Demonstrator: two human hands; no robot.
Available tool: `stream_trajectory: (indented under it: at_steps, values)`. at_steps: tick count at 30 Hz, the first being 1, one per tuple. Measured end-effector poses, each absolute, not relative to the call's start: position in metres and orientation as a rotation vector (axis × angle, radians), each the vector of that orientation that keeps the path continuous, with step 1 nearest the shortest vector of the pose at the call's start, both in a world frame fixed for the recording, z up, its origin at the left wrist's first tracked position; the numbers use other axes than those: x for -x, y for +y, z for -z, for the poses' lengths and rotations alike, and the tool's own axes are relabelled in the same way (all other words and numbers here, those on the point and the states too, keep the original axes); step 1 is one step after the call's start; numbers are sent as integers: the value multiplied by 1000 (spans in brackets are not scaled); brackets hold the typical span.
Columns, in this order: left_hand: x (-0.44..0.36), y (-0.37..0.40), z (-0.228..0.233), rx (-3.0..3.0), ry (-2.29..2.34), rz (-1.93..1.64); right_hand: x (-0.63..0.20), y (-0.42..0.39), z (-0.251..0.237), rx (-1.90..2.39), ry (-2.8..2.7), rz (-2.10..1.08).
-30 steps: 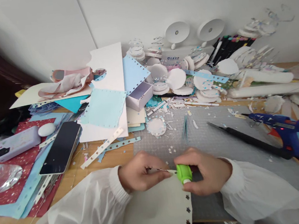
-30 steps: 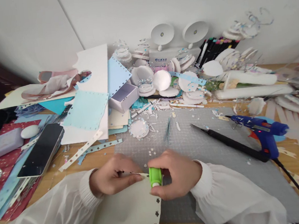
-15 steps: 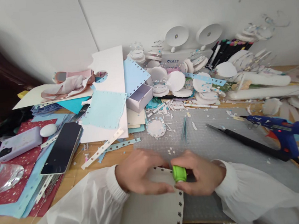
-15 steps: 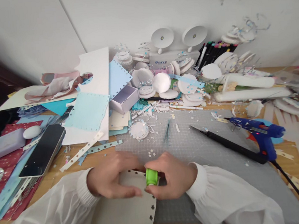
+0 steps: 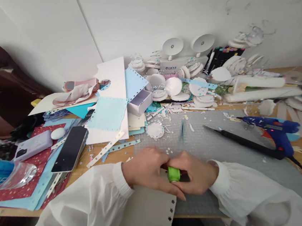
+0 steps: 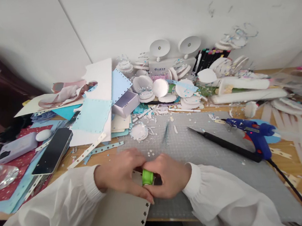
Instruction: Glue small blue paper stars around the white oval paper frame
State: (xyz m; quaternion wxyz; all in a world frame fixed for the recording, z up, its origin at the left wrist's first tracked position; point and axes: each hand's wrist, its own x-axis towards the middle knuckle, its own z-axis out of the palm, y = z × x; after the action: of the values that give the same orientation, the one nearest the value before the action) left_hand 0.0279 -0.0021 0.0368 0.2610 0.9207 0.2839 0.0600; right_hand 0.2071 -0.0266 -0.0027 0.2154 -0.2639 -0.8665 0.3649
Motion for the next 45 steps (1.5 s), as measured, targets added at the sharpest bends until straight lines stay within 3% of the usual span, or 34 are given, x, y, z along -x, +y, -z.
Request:
stream_trajectory:
  at_steps: [7,16,33,45]
  values:
    - [-30,-1,-30,-2475,715,-132,-212,-26,5,730,-2500,-761]
    - [-31,6,-38,-2755,896,-73,-221,-10,9,1037,-2431,-422]
    - [-13,-9,-46,-2681,1003,140,-217,-11,6,805,-2327,-797]
    - [-15,-17,-39,-2580,1073,-318,-214,-9,12,831,-2231,-741]
